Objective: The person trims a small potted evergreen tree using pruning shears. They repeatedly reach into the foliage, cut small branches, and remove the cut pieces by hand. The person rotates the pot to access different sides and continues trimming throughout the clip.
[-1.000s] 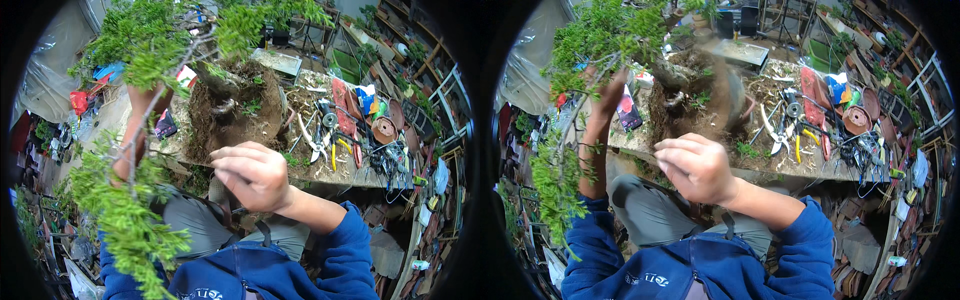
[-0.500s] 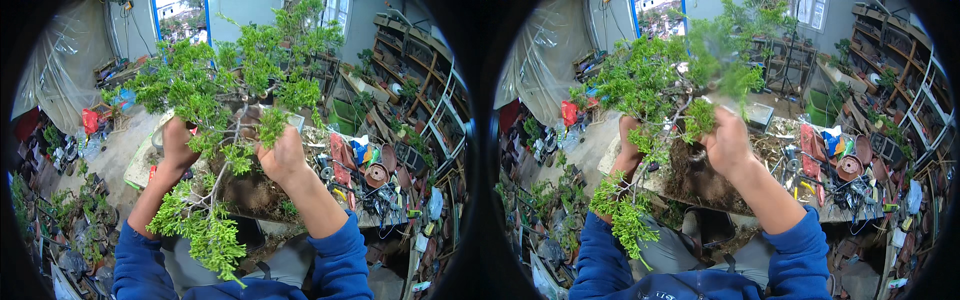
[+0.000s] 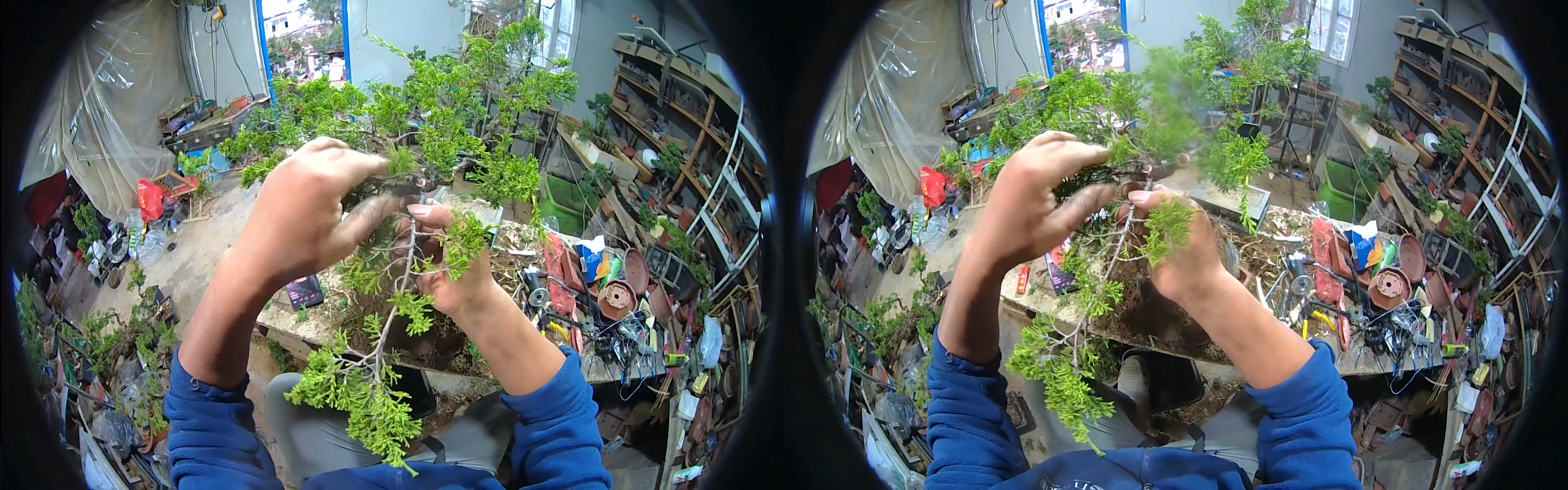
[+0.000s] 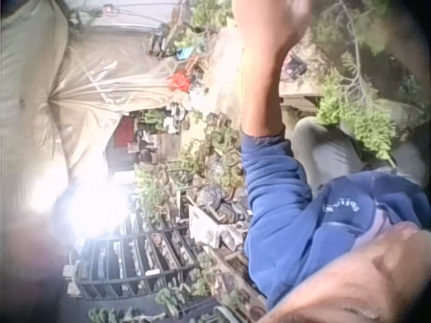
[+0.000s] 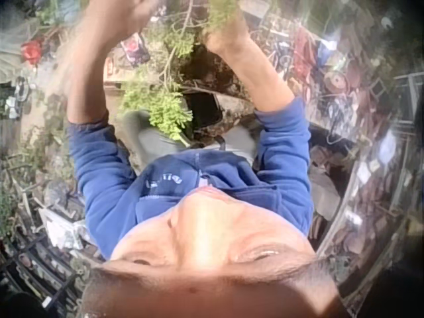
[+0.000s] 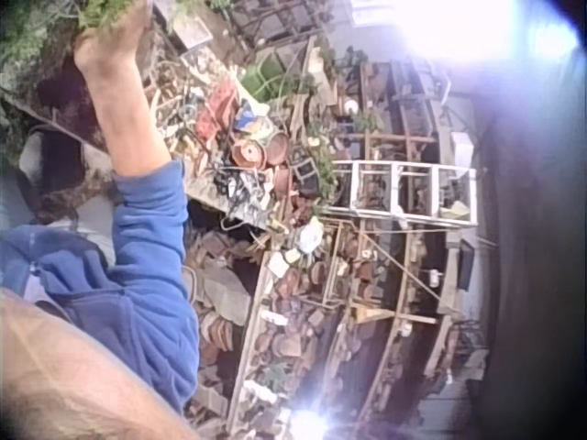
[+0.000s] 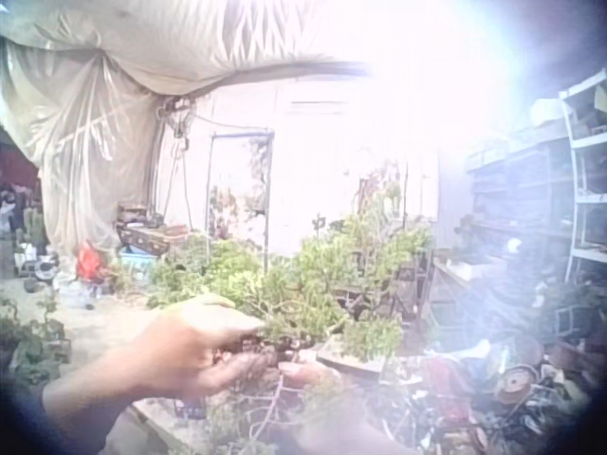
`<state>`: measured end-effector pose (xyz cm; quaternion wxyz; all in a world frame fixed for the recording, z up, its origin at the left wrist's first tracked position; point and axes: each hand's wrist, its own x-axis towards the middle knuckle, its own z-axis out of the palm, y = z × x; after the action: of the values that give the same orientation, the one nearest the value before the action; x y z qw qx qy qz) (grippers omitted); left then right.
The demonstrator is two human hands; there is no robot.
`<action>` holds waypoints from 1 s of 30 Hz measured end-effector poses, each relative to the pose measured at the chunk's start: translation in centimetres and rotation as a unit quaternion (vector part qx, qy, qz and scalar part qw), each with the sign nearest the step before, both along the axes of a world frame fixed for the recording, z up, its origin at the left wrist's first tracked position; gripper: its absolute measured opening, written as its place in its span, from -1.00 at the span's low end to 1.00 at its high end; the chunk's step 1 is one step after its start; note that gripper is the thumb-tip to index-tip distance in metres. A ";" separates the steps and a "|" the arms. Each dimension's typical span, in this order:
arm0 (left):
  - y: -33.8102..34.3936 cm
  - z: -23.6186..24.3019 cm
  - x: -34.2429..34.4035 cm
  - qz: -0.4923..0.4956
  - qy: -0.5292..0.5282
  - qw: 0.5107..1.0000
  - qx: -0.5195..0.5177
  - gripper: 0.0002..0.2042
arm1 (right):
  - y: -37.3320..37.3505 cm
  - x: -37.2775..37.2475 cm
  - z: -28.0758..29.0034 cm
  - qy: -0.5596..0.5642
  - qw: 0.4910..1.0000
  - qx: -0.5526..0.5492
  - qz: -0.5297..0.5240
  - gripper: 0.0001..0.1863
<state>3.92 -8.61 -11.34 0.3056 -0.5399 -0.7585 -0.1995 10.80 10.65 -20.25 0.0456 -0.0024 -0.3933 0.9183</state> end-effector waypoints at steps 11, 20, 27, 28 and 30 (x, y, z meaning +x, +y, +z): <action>-2.6 -2.2 -2.2 -0.011 0.131 0.964 0.229 -0.82 | 0.9 -0.8 -2.7 0.107 0.989 0.097 0.010 -0.69; -1.6 -11.8 -0.4 -0.046 -0.391 0.814 0.428 -0.72 | 0.2 -1.5 -5.0 0.141 0.986 -0.054 0.069 -0.64; -0.2 -10.5 -3.2 -0.053 -0.487 0.786 0.376 -0.81 | -0.6 -7.4 -6.5 0.226 0.944 0.196 -0.143 -0.71; -0.2 -10.3 -3.5 -0.030 -0.497 0.792 0.354 -0.84 | -0.9 -8.1 -6.5 0.282 0.899 0.252 -0.222 -0.76; 0.2 -10.1 -3.7 -0.142 -0.679 0.555 0.460 -0.91 | -0.9 -9.0 -6.6 0.288 0.846 0.324 -0.310 -0.84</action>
<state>0.26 -8.38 -21.44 -0.1251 -0.1312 -0.4603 -0.8690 1.82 9.70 -26.85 0.4377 0.1554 -0.6160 0.6362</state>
